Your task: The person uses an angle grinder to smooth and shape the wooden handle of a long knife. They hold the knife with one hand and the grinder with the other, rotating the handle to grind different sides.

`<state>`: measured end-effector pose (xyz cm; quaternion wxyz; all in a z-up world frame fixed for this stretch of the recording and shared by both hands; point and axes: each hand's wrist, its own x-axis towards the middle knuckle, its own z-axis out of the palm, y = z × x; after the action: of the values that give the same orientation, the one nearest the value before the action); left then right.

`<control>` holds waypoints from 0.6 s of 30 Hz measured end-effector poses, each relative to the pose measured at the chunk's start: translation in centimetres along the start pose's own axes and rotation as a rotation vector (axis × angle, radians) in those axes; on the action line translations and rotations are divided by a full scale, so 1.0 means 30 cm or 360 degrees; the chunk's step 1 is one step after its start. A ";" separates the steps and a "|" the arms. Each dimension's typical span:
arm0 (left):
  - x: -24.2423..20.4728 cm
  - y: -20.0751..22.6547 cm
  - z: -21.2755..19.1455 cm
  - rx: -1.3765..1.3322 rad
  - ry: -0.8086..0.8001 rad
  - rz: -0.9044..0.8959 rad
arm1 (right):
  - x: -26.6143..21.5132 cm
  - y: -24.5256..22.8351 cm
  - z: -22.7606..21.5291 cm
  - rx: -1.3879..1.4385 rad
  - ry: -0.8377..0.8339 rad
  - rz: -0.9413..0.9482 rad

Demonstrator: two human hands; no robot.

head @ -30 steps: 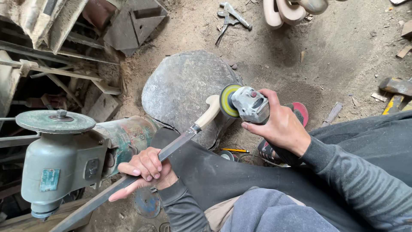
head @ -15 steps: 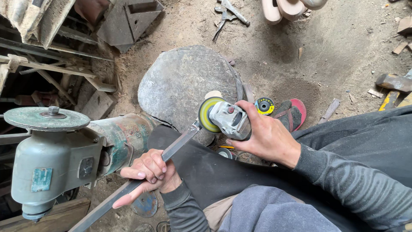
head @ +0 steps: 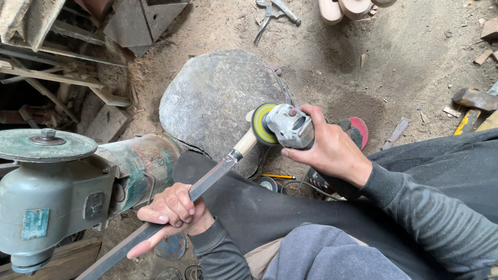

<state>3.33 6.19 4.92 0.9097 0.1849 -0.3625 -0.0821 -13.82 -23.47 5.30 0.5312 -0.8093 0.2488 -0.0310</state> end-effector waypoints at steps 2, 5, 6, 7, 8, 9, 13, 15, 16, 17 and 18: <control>0.014 0.003 -0.023 -0.0046 -0.0090 -0.0014 | 0.027 0.023 -0.004 -0.0023 -0.0011 0.0076; 0.035 0.009 -0.056 -0.0094 -0.0137 -0.0051 | 0.059 0.052 -0.008 -0.0027 0.0033 0.0087; 0.040 0.008 -0.066 -0.0116 -0.0123 -0.0049 | 0.066 0.059 -0.010 -0.0022 0.0060 0.0073; 0.043 0.006 -0.073 -0.0139 -0.0109 -0.0048 | 0.069 0.065 -0.014 -0.0018 0.0055 0.0100; 0.045 0.008 -0.079 -0.0157 -0.0094 -0.0042 | 0.072 0.068 -0.016 -0.0014 0.0045 0.0122; 0.046 0.011 -0.082 -0.0150 -0.0088 -0.0046 | 0.075 0.068 -0.016 -0.0010 0.0036 0.0145; 0.048 0.007 -0.084 -0.0158 -0.0069 -0.0055 | 0.068 0.056 -0.017 0.0013 -0.0021 0.0141; 0.042 0.012 -0.076 -0.0145 -0.0062 -0.0054 | 0.052 0.037 -0.009 -0.0021 -0.0037 0.0084; 0.042 0.009 -0.075 -0.0134 -0.0068 -0.0045 | 0.045 0.024 -0.008 -0.0038 -0.0088 0.0136; 0.042 0.008 -0.072 -0.0123 -0.0073 -0.0037 | 0.031 0.008 -0.006 -0.0056 -0.0139 0.0187; 0.041 0.007 -0.068 -0.0121 -0.0073 -0.0033 | 0.017 -0.010 -0.003 -0.0076 -0.0189 0.0237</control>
<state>5.64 6.60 4.41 0.9066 0.1521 -0.3781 -0.1095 -13.31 -23.68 5.49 0.5264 -0.8014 0.2770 0.0625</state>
